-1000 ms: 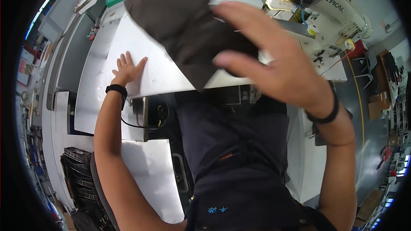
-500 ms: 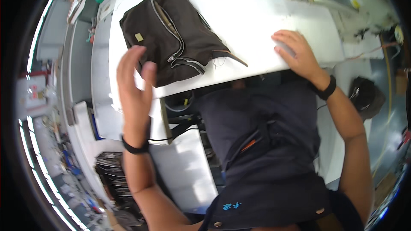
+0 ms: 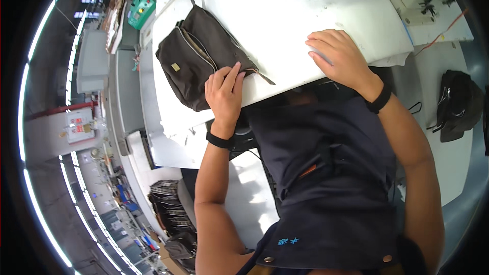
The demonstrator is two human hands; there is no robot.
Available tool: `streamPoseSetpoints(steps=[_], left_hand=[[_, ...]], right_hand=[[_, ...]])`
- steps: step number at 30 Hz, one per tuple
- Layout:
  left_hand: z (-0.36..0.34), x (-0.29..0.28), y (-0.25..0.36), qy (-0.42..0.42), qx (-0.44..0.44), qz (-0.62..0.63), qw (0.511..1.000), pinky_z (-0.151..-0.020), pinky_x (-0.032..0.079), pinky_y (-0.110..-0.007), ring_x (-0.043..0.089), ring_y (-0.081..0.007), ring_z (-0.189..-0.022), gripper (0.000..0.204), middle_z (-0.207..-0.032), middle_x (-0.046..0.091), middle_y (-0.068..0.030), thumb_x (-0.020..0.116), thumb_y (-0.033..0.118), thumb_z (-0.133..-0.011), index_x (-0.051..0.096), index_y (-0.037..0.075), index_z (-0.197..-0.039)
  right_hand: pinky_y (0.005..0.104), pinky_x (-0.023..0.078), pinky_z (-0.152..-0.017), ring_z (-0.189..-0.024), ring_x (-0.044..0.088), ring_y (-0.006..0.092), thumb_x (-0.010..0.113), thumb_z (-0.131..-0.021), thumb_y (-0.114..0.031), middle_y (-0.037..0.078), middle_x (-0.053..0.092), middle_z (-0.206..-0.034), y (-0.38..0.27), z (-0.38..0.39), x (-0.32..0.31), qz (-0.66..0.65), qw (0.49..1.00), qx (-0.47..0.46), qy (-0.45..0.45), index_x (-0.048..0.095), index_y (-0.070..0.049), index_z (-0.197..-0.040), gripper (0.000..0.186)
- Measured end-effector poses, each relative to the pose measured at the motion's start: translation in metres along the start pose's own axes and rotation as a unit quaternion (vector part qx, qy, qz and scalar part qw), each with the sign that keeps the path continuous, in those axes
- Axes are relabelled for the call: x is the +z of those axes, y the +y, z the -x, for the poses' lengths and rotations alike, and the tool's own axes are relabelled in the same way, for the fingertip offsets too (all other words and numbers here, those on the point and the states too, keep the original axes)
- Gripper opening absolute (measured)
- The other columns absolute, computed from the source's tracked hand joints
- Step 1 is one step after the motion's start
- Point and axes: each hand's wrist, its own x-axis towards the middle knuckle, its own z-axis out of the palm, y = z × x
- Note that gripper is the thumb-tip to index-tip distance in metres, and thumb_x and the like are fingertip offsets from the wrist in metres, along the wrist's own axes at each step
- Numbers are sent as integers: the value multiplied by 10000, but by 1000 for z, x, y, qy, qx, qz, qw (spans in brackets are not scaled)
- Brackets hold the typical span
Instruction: Operating an industrial sewing machine to construct a brown fabric bag and trimming excess thread with snips.
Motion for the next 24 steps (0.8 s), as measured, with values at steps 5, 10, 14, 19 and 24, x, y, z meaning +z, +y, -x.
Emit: streamPoseSetpoints(steps=[5,10,14,19,24], left_hand=[[-13,-34,11,3,-105,155,982,-775,519,-345,670,-242,-881,172,-969,705,-133,740,-24,-882,771,-15,-1050],[-19,-107,15,101,-60,163,979,-921,525,-323,656,-203,-1000,198,-1128,687,-157,562,-56,-978,718,-66,-1100],[-10,-171,15,228,-191,285,911,-1014,486,-422,637,-283,-1064,234,-1148,660,-168,560,61,-984,668,-49,-1160],[-13,-204,14,233,-292,577,726,-1033,500,-427,641,-243,-1053,273,-1129,658,-143,530,100,-1009,621,-54,-1215],[3,-132,36,11,-330,659,675,-968,511,-338,648,-177,-978,237,-1054,663,-85,493,130,-1043,600,-23,-1190]], right_hand=[[394,457,-948,-1122,609,272,709,-905,-166,80,678,-1197,6,4,-4,5,1000,10,-4,691,-41,-1165,289],[430,414,-1078,-1264,550,314,752,-893,-275,132,593,-1373,-22,-15,-22,-79,995,61,-11,554,-65,-1410,593],[422,396,-1105,-1298,528,288,827,-801,-325,90,563,-1405,-70,-41,-50,-92,986,-77,120,473,-87,-1493,812],[385,475,-799,-921,601,275,874,-722,-283,97,649,-1100,-106,-47,-119,-103,977,-163,91,664,-12,-1257,635],[360,478,-625,-731,629,263,769,-819,-23,119,687,-893,-112,9,-155,-53,995,-80,-19,708,14,-1061,251]])
